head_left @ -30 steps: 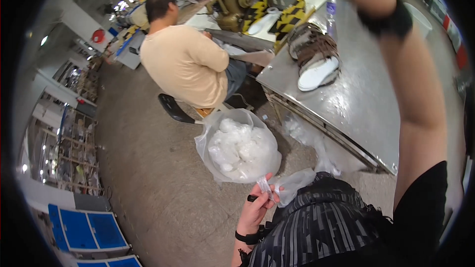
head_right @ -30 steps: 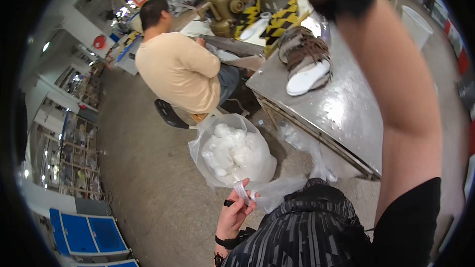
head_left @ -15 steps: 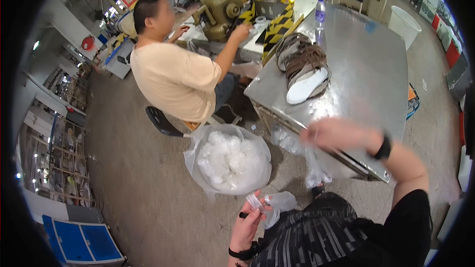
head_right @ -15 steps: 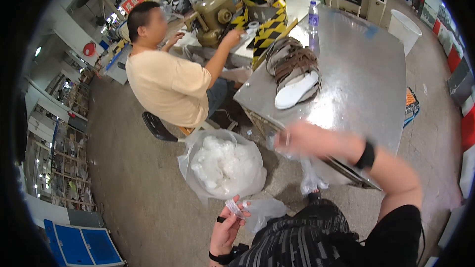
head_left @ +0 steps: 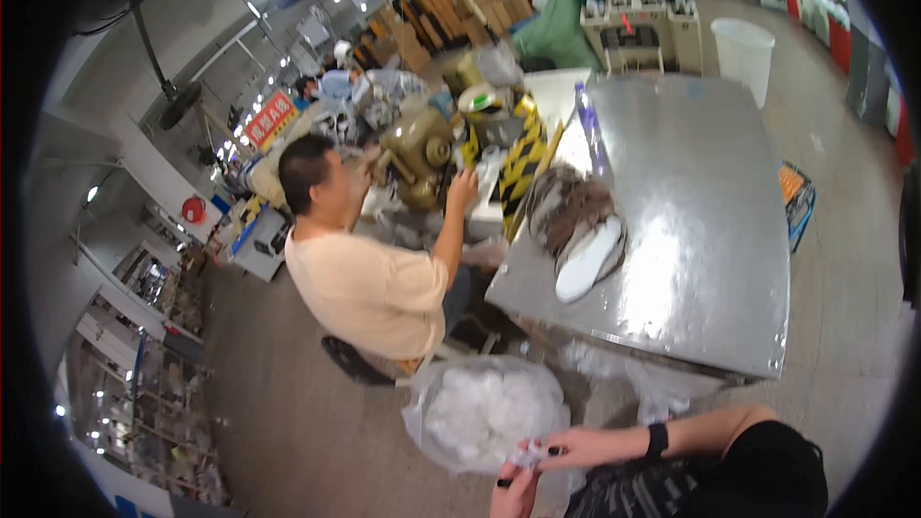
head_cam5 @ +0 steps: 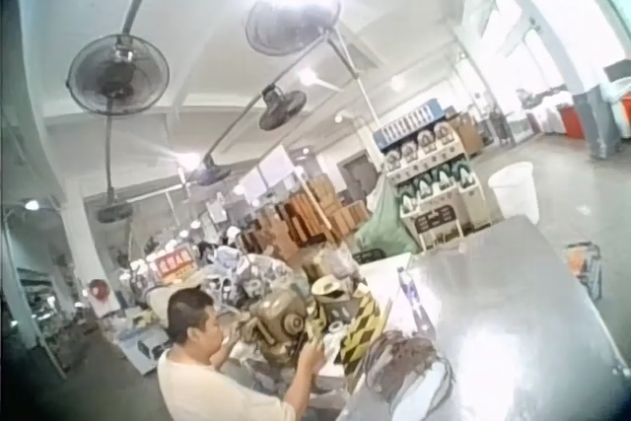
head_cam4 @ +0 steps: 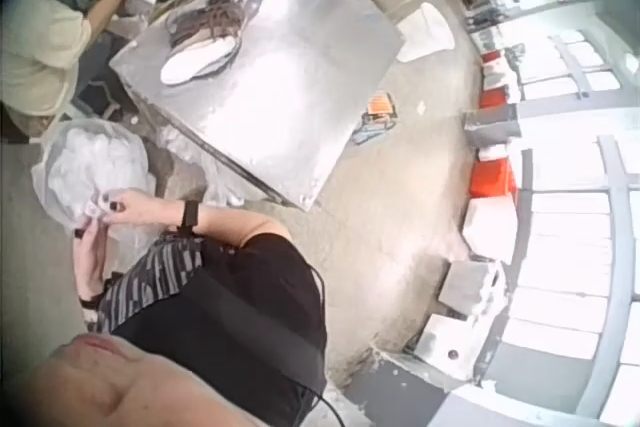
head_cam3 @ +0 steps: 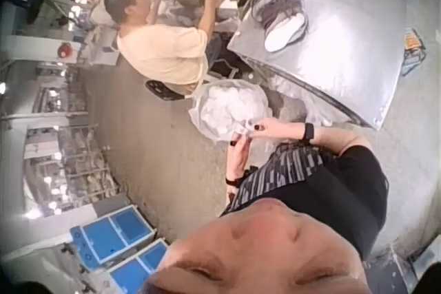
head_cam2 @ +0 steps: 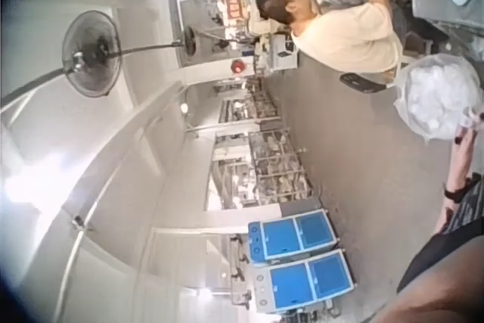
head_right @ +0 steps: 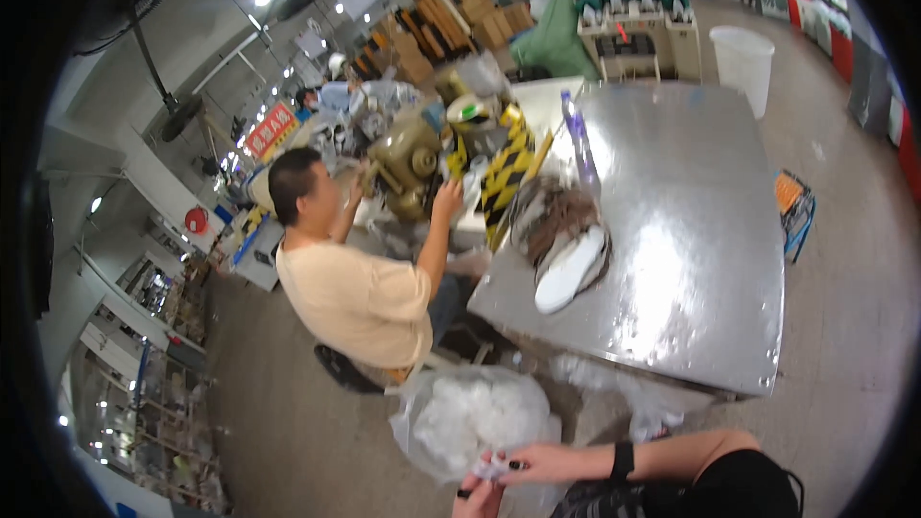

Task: Inspecting, labeling, and sorting shoe insoles and uppers at a manufacturing station.

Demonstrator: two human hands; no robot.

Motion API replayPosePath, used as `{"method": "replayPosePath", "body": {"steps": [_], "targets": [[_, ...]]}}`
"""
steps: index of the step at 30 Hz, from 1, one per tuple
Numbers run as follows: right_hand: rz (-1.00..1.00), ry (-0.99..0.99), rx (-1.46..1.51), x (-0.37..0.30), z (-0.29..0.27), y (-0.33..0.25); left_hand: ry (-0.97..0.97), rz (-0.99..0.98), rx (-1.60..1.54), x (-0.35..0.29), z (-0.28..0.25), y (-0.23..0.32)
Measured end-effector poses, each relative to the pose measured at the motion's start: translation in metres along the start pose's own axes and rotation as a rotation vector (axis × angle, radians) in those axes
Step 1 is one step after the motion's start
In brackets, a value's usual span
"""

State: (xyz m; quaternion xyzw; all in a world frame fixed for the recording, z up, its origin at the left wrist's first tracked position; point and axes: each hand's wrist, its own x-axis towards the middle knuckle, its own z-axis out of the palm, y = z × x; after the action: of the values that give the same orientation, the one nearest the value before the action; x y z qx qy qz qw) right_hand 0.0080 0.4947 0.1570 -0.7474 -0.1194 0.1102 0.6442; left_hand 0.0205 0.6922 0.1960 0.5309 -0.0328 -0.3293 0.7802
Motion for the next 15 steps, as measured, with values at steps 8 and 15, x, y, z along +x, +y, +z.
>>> {"method": "replayPosePath", "body": {"steps": [8,15], "targets": [[0.153,-0.014,-0.141,0.010,-0.007,-0.028,0.206,0.133,0.663,0.007,-0.024,0.004],[0.012,0.144,-0.213,0.021,-0.013,-0.059,0.031,0.275,0.872,0.016,-0.038,-0.042]]}}
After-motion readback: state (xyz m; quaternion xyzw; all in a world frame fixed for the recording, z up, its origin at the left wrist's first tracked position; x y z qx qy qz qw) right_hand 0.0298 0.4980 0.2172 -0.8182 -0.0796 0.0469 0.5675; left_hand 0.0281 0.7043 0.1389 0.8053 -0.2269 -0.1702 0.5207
